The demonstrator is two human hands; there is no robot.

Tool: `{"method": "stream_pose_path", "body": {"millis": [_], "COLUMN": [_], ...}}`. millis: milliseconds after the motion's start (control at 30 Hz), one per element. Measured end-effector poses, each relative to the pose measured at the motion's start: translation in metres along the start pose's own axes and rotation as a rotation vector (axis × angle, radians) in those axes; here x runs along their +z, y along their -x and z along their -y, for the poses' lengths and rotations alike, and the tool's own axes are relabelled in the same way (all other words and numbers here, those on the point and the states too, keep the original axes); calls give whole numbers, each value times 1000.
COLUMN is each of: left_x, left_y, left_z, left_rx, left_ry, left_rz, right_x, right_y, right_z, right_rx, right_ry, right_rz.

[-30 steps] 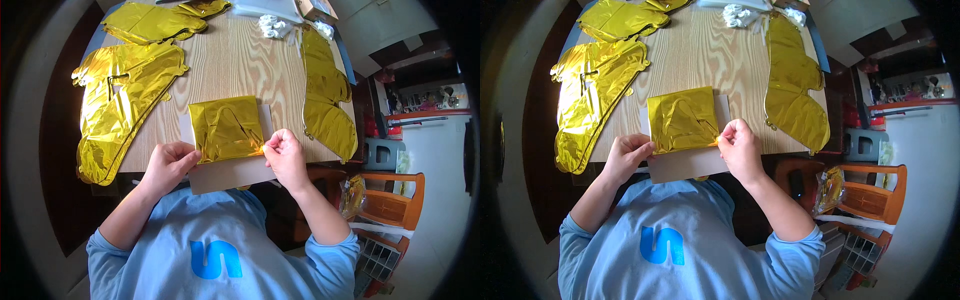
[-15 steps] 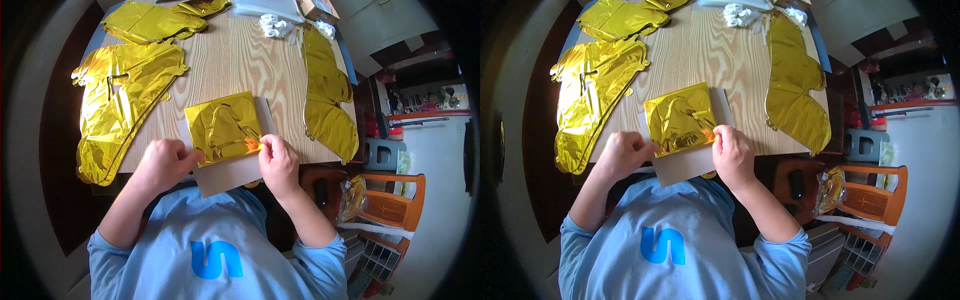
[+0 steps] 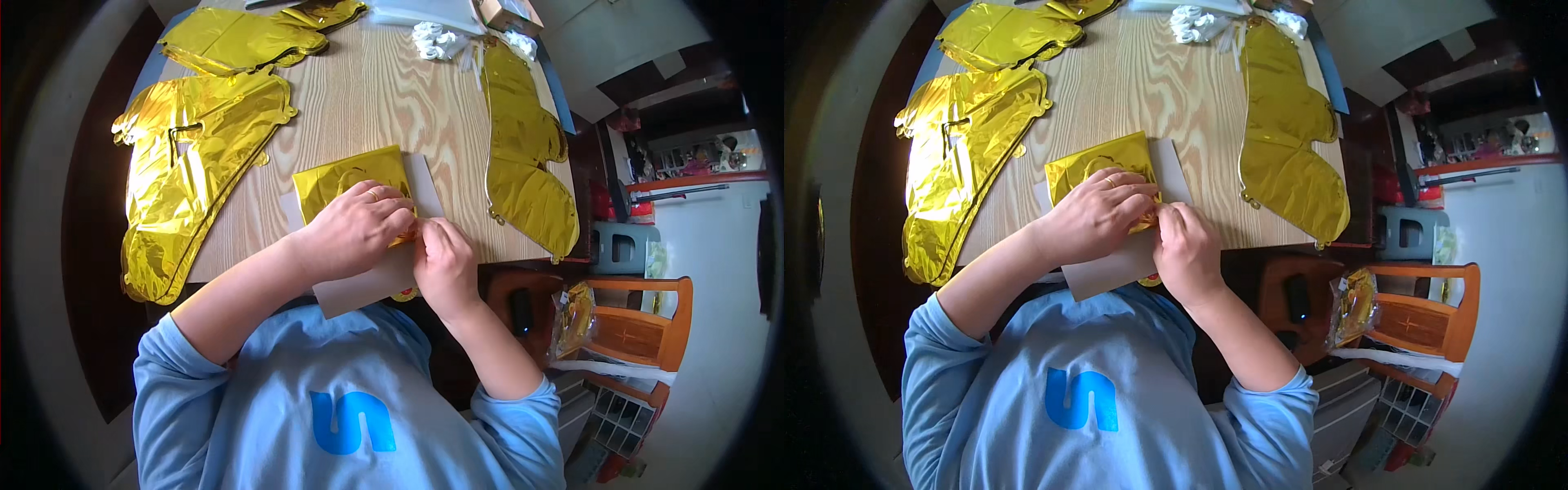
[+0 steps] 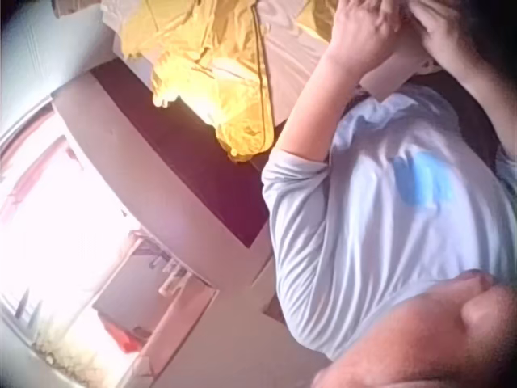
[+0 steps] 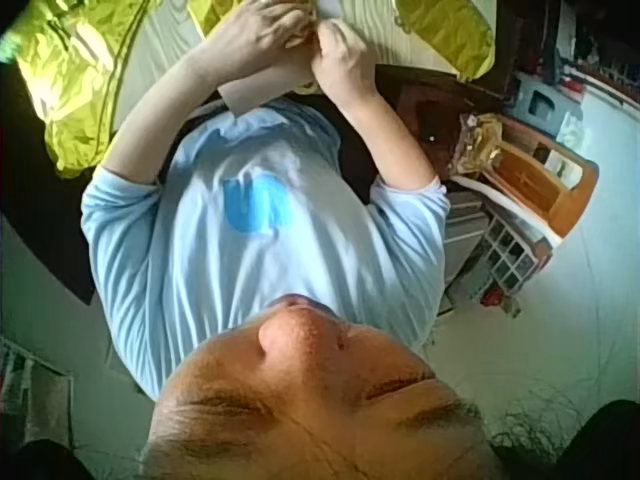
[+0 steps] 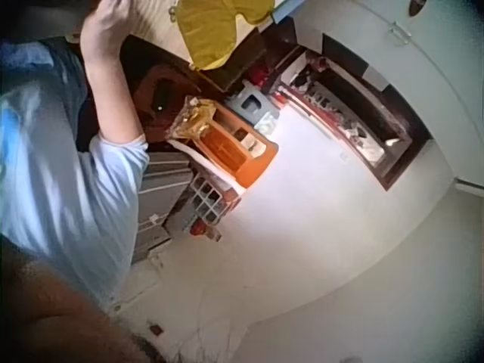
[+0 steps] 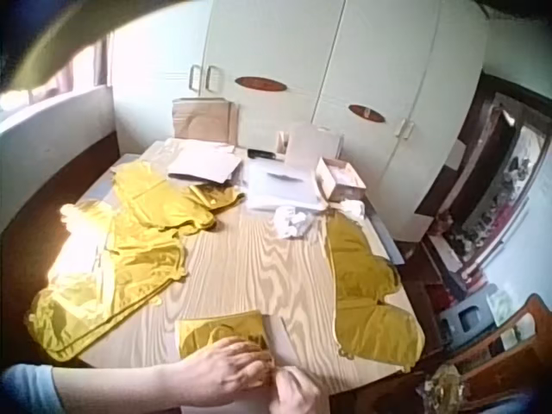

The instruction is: Folding gold foil balloons into squares and placing them into clear plastic packaging with a white card insert.

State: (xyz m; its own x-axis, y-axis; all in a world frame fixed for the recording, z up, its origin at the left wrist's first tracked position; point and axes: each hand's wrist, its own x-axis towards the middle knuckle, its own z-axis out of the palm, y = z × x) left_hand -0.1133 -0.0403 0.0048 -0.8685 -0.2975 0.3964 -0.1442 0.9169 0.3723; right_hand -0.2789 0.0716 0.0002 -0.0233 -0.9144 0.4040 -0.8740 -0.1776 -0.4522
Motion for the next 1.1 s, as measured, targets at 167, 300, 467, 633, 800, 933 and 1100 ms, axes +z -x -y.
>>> {"method": "stream_pose_path", "body": {"millis": [167,300,467,633,800,933,1100], "left_x": [6,4,-10,-8,-12,-26,-18], "left_y": [2,1,-19,-37,-43,-54,-58], "left_z": [4,8,25,42,49,39,41], "left_rx": [-18,-7,44,-11,-2,-95,-45], "left_ry": [86,94,36,174,184,158,-28], "left_rz": [-50,-72,10,200,329,480,491], "right_x": [-3,-6,-17,-8,-5,-4,-6], "right_y": [-2,-10,-34,-32,-27,-27,-28], "right_z": [1,1,-9,-18,-16,-13,-5], "right_rx": [10,209,356,364,336,366,303], "right_ry": [-8,-156,-296,-366,-401,-424,-322], "right_rz": [30,88,254,255,188,184,148]}}
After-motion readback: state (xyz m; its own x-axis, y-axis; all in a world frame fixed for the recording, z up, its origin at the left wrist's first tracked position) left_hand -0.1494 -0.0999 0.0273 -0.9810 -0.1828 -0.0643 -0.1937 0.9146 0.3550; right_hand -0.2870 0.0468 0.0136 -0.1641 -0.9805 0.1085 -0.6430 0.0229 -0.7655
